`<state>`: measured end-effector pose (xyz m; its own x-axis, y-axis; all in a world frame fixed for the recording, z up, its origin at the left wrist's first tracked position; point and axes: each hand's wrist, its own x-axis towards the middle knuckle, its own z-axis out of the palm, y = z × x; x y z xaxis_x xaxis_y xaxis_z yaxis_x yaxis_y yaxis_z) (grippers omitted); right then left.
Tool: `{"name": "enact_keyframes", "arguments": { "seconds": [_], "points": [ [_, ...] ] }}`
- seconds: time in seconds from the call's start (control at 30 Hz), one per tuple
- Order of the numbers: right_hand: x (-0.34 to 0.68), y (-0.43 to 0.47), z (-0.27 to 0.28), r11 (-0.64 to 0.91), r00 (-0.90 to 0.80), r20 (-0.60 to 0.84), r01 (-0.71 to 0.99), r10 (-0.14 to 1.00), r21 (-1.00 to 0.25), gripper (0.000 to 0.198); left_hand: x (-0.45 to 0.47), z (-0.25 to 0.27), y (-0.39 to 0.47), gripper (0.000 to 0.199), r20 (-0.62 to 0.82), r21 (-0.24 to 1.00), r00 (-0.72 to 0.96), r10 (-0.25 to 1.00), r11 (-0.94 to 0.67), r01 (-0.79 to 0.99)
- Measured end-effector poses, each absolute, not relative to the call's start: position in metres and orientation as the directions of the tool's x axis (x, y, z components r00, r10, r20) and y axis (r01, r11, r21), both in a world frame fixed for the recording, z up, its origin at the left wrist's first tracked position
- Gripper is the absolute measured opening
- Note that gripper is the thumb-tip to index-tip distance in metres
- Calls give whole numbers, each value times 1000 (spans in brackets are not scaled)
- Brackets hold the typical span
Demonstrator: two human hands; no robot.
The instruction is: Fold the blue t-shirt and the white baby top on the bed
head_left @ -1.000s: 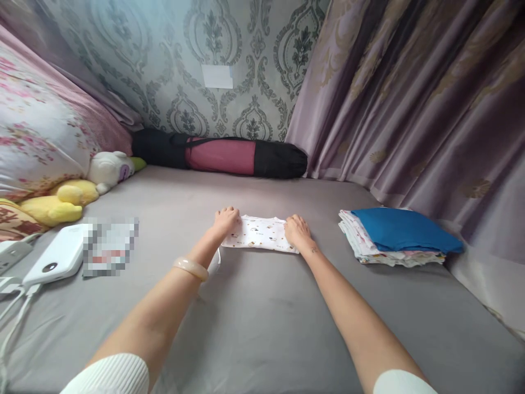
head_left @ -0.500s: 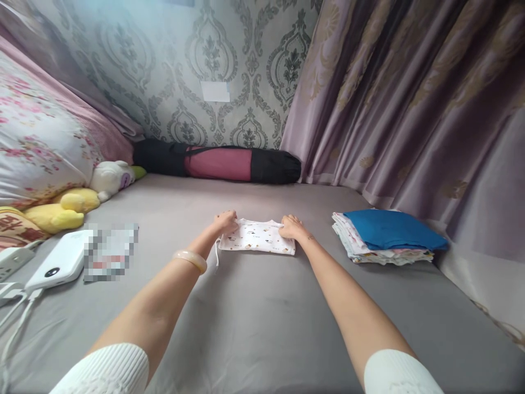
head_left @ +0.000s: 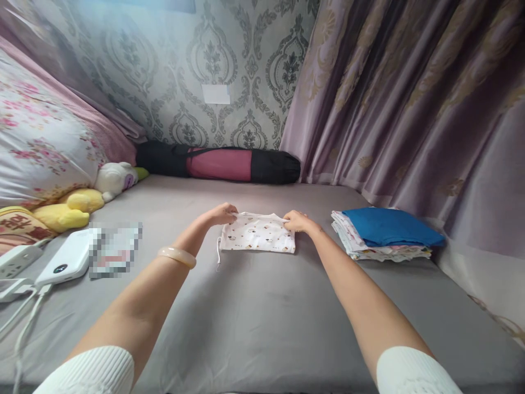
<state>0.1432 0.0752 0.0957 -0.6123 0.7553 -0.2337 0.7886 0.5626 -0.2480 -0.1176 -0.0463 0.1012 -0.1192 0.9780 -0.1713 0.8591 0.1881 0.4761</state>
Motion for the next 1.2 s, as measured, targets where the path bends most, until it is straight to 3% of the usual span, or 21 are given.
{"name": "enact_keyframes", "arguments": {
  "seconds": [0.23,0.37,0.47,0.6,0.7,0.8,1.2],
  "points": [
    [164,92,116,620,-731,-226,672,644,-405,24,-139,125,-52,32,-211,643,75,975,81,762],
    [167,97,125,630,-762,-126,606,635,-486,23,-144,133,-47,35,-86,673,80,993,-1,740],
    [164,96,129,644,-709,52,605,703,-469,23,-141,133,-41,36,134,586,-65,989,-26,810],
    [158,88,120,702,-640,291,618,711,-354,28,-136,122,-37,32,380,348,-144,914,4,938],
    [156,78,105,724,-642,341,648,686,-237,29,-131,104,-41,33,390,240,-116,913,21,971],
    [159,66,89,734,-658,344,657,670,-175,28,-126,86,-52,34,365,215,-98,926,19,977],
    [185,29,60,786,-733,286,589,617,-186,33,-113,55,-100,44,361,211,43,931,-127,969]
  ]
}}
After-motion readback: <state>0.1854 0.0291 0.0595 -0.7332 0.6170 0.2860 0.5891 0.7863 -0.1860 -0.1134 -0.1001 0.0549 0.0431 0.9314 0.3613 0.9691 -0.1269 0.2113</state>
